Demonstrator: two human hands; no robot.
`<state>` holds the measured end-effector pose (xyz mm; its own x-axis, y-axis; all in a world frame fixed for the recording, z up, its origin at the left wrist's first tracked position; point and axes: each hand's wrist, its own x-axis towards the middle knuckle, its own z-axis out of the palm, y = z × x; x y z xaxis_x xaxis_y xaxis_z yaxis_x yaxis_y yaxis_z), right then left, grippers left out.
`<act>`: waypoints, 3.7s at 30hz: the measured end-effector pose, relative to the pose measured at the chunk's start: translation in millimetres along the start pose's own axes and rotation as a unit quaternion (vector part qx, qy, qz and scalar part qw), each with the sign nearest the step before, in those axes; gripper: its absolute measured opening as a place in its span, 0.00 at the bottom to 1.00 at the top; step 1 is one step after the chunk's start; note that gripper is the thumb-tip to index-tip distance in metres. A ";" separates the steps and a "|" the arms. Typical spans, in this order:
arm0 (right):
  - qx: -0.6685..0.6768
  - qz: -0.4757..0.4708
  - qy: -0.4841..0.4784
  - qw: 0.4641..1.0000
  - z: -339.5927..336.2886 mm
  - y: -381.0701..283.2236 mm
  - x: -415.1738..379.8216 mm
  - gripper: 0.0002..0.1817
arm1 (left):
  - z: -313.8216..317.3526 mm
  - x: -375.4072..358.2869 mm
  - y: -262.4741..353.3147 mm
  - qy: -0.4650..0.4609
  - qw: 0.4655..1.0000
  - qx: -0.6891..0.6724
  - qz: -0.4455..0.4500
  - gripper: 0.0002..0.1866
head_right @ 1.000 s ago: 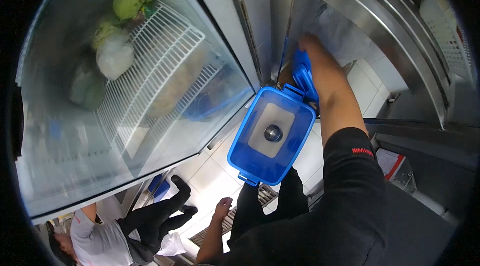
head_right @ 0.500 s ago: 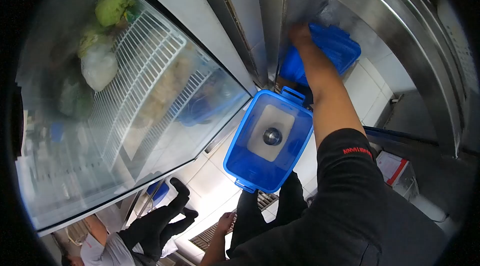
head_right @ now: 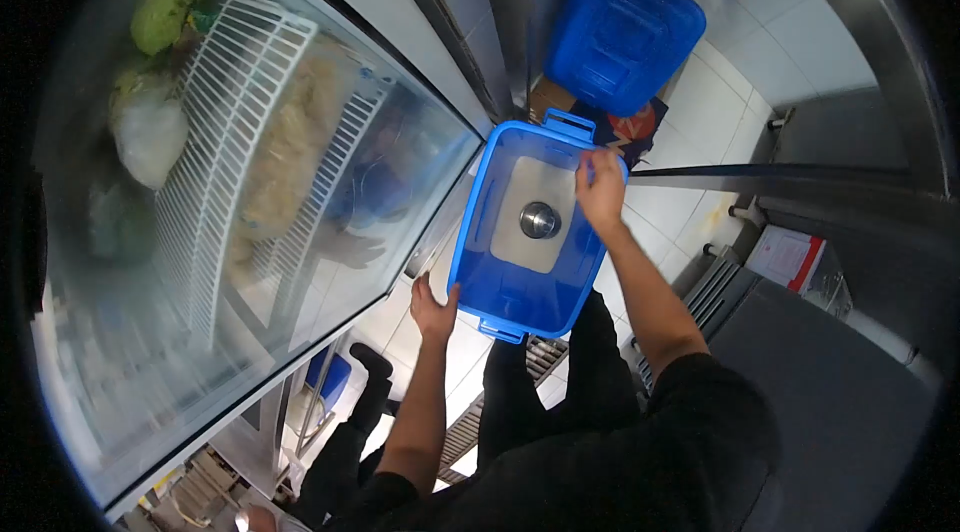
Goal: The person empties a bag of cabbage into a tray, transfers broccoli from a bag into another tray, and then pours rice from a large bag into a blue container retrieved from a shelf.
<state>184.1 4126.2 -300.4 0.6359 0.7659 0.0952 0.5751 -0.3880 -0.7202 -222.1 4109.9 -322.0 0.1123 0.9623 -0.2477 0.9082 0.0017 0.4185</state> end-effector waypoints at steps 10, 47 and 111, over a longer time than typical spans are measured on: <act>-0.215 0.067 -0.448 0.865 199.1 149.0 -86.4 0.29 | 66.9 48.8 19.3 -0.029 0.998 0.035 -0.031 0.23; 0.020 0.259 -0.074 0.963 -267.5 24.9 -158.2 0.20 | -1.3 24.5 -46.5 -0.218 0.972 0.072 0.055 0.48; 0.054 0.201 -0.024 0.978 -353.3 352.1 265.3 0.22 | -51.7 -13.2 531.7 -0.341 0.928 -0.063 0.138 0.50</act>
<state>737.1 4011.6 -285.9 0.7731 0.5870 -0.2405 0.2241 -0.6074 -0.7621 238.4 4112.2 -51.1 0.6008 0.5359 -0.5932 0.7578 -0.1456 0.6360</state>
